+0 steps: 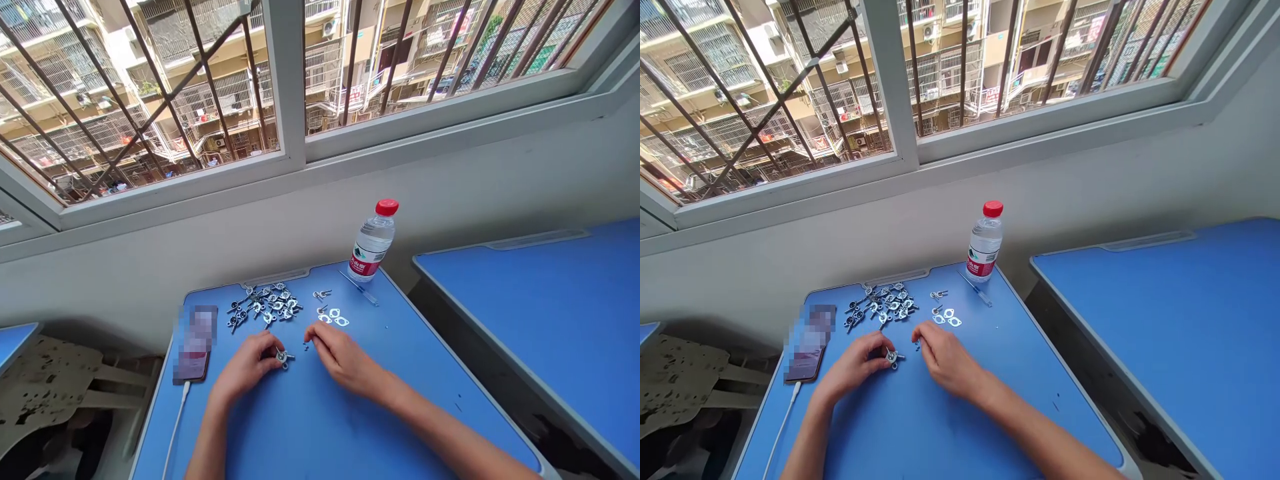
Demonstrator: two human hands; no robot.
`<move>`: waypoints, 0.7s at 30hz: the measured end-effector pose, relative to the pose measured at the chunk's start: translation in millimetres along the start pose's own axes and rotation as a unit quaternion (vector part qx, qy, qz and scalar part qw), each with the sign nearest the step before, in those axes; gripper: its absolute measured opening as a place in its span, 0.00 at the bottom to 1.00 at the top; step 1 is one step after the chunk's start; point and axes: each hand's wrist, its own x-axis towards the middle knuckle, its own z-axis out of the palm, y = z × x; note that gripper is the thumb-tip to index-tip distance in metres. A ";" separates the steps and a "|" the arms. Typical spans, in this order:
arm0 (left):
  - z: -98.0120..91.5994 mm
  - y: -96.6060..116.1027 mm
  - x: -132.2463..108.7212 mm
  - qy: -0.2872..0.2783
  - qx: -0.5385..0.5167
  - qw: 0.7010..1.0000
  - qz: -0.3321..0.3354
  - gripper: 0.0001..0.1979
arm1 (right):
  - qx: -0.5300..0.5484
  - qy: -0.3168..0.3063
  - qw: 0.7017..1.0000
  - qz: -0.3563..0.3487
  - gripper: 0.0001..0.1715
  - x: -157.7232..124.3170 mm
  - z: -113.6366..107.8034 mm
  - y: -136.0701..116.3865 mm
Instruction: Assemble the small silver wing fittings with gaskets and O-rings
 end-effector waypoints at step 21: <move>34.2 0.8 2.7 -0.007 -0.022 1.000 0.014 0.36 | -0.174 -0.209 0.961 -0.048 0.26 -1.9 -2.4 -4.5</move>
